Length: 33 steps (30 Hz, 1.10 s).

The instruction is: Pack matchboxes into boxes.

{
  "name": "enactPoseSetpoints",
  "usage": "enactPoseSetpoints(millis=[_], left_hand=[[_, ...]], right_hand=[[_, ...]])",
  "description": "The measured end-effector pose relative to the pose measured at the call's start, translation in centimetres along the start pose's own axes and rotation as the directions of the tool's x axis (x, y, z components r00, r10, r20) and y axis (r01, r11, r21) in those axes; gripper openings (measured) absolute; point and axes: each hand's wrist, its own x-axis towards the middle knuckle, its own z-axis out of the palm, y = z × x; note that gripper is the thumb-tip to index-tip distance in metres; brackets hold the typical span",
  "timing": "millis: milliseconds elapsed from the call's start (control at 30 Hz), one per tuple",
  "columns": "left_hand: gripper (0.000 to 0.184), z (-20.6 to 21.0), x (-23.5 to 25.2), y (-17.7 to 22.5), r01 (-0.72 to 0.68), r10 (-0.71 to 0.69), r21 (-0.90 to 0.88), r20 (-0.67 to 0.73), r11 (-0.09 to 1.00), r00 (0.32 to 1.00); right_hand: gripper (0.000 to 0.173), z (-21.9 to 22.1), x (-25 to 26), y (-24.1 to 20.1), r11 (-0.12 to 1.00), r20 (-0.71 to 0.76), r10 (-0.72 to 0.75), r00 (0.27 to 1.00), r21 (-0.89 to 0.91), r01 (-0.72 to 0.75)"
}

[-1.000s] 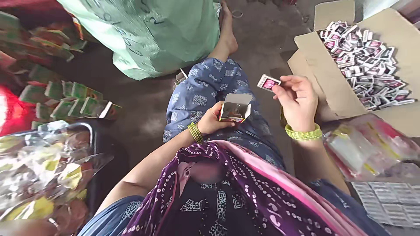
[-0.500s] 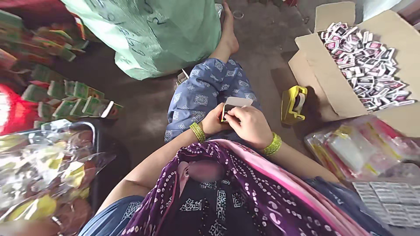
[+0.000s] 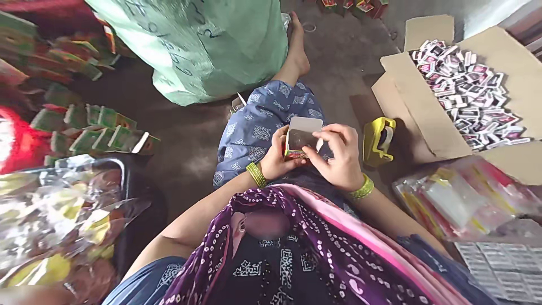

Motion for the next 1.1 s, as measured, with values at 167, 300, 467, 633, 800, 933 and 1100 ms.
enactPoseSetpoints(millis=[167,300,467,633,800,933,1100], left_hand=[[0.104,0.0,0.0,0.1,-0.077,0.071,-0.111,-0.052,0.991,0.996],[0.077,-0.1,-0.3,0.4,-0.05,0.053,-0.147,0.012,0.988,0.999],[0.055,0.1,-0.6,0.3,-0.046,0.047,-0.154,0.0,0.987,0.999],[0.055,0.2,-0.2,0.5,-0.004,0.009,-0.196,0.027,0.981,1.0],[0.083,0.2,-0.2,0.3,0.034,-0.037,-0.256,-0.009,0.966,0.999],[0.089,0.3,-0.4,0.2,0.024,-0.022,-0.233,0.013,0.972,1.0],[0.091,0.2,-0.4,0.2,0.038,-0.027,-0.203,0.057,0.978,0.998]], right_hand=[[0.059,1.3,-1.7,3.2,0.889,0.156,0.204,0.966,0.384,-0.25],[0.05,2.6,-2.6,3.8,0.812,0.281,0.142,0.949,0.516,-0.274],[0.047,3.8,-3.1,3.8,0.867,0.211,0.081,0.974,0.467,-0.173],[0.034,3.4,-2.5,3.2,0.766,0.176,0.183,0.967,0.591,-0.253],[0.042,1.0,-1.0,2.6,0.612,0.258,0.333,0.907,0.672,-0.416],[0.015,0.2,0.1,2.5,0.776,0.349,0.135,0.928,0.544,-0.317],[0.018,-0.2,0.4,2.0,0.909,0.32,-0.028,0.947,0.402,-0.109]])
